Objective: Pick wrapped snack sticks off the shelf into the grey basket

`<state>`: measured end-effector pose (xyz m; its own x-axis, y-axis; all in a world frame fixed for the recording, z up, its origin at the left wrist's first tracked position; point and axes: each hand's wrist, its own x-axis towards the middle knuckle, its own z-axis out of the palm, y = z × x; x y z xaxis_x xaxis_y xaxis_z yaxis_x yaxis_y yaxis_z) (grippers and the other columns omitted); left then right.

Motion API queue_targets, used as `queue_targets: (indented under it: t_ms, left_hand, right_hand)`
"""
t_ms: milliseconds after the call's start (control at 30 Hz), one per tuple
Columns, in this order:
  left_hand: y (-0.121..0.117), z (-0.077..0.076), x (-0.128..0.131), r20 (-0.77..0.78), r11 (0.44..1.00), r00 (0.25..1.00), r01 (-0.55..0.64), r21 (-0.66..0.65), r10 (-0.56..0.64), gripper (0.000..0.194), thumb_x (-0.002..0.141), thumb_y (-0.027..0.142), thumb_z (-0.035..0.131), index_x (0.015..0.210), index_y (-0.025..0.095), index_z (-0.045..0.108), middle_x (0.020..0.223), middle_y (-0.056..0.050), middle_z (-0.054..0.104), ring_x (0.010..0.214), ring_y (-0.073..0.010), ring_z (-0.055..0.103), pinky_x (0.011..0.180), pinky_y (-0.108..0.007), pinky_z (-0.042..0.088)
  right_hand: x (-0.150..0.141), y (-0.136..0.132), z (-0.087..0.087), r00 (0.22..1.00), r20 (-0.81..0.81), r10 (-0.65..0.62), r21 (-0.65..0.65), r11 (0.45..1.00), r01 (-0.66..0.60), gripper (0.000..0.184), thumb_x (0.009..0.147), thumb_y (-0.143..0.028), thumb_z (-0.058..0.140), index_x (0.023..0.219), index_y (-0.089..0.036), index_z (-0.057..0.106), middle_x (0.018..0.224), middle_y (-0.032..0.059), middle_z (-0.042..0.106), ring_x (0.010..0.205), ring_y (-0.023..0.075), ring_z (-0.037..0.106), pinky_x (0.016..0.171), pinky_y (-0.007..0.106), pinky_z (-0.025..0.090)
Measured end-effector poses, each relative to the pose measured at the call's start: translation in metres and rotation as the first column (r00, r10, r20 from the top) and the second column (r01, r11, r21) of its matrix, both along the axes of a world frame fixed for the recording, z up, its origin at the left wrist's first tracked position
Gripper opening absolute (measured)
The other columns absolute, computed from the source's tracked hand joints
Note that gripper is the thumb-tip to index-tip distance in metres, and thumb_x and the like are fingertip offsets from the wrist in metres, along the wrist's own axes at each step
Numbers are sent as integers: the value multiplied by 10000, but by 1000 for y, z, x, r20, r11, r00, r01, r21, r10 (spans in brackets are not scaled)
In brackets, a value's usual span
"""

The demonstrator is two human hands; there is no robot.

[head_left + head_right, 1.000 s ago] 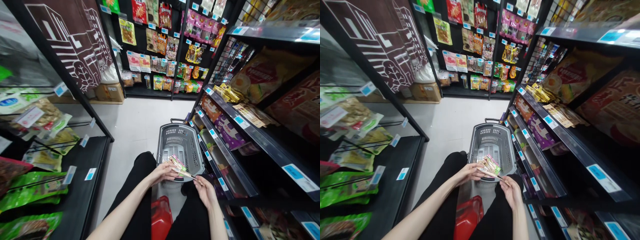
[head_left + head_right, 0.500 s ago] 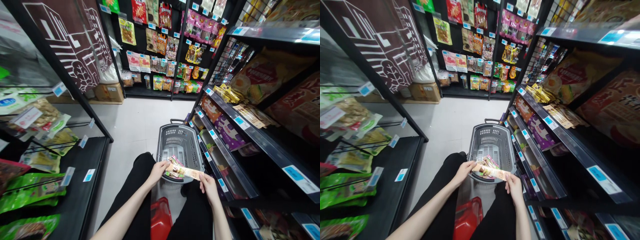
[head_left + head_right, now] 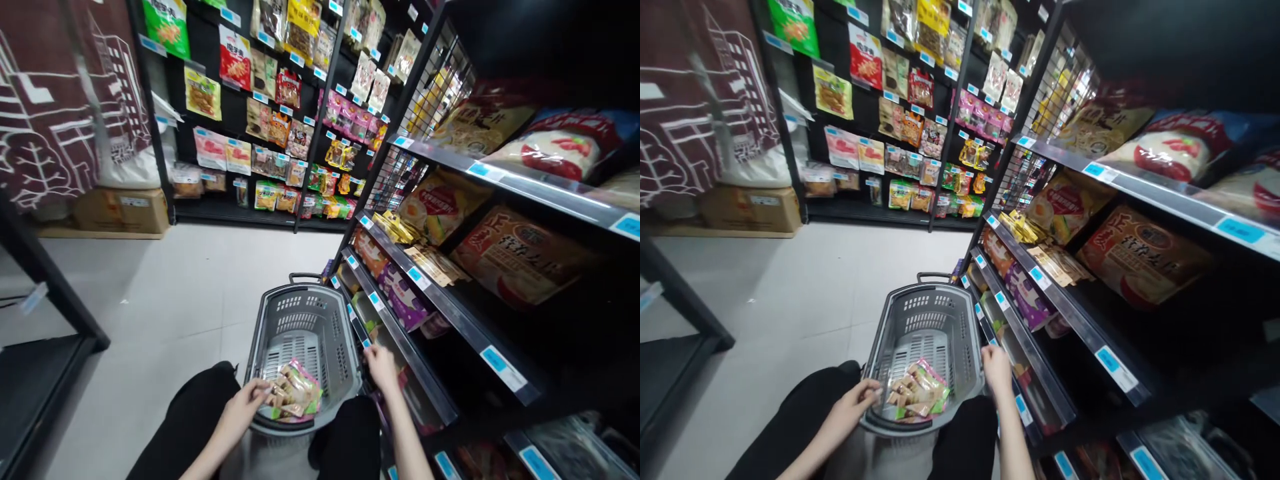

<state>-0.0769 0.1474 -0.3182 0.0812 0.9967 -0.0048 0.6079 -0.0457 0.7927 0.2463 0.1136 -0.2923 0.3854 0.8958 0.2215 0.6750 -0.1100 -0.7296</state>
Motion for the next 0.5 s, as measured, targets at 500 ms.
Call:
queue_targets:
  t_ms: [500]
  left_hand:
    - [2, -20, 7, -30, 993, 993, 118, -17, -118, 360, 658, 504, 397, 685, 177, 544, 593, 4, 528, 647, -169, 539, 619, -225, 385]
  right_hand:
    - [209, 53, 159, 865, 261, -428, 57, 901, 429, 257, 741, -311, 604, 848, -89, 674, 834, 161, 644, 815, 227, 597, 740, 315, 418]
